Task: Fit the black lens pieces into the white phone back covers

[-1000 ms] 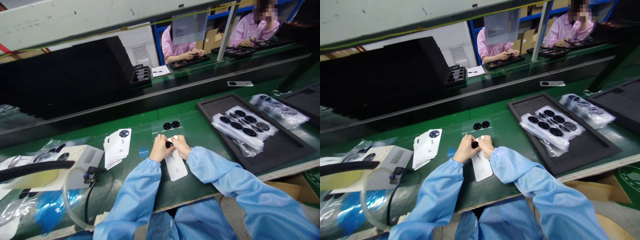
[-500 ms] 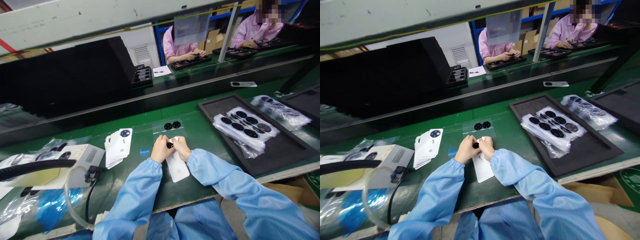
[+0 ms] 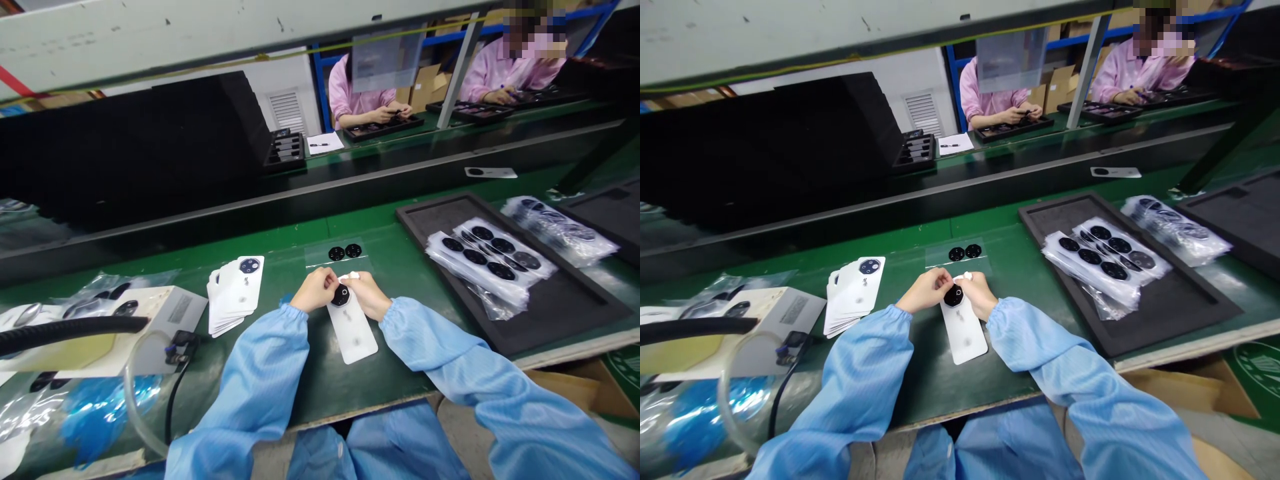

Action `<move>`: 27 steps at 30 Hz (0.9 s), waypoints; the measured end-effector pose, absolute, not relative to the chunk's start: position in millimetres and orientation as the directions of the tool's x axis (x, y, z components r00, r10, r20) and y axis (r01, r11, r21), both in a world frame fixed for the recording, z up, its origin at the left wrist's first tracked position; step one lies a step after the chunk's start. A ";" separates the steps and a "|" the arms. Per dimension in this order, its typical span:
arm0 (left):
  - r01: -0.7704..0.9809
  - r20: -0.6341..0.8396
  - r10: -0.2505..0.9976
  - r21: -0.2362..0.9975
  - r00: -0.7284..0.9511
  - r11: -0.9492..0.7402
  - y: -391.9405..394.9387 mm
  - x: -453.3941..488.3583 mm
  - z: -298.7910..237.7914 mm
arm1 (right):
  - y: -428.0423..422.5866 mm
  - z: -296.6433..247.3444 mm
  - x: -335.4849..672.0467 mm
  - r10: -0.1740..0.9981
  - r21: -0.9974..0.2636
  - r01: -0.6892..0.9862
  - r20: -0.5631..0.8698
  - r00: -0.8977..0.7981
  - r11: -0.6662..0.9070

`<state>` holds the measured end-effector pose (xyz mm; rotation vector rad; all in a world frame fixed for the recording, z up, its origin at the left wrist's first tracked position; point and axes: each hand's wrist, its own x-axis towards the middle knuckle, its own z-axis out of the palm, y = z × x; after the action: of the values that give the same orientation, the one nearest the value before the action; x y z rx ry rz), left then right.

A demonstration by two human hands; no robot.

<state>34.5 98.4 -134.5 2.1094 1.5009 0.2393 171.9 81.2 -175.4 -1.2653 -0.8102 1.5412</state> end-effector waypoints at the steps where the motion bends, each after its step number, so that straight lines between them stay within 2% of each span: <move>1: 0.819 -0.171 0.910 0.520 0.379 -0.243 100.1 33.5 -133.5 | 80.1 -173.8 172.8 0.938 -0.906 -0.244 -0.344 -0.052 -0.346; 6: 0.813 -0.164 0.900 0.514 0.405 -0.272 101.0 32.0 -130.6 | 76.5 -171.9 173.3 0.937 -0.917 -0.196 -0.335 -0.097 -0.348; 13: 0.831 0.000 0.951 0.486 0.308 -0.269 80.9 41.2 -139.2 | 75.3 -176.5 169.4 0.954 -0.945 -0.135 -0.296 -0.039 -0.298; 18: 0.808 0.069 0.949 0.509 0.306 -0.297 69.4 48.2 -143.4 | 75.7 -178.5 169.7 0.960 -0.955 -0.103 -0.280 0.002 -0.278; 27: 0.776 0.081 0.920 0.511 0.385 -0.370 67.2 44.9 -150.0 | 78.2 -178.1 168.0 0.946 -0.945 -0.051 -0.324 0.022 -0.323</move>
<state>44.9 67.2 -150.0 2.2590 1.4677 0.5022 168.0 78.2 -178.1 -1.4246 -0.9779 1.4447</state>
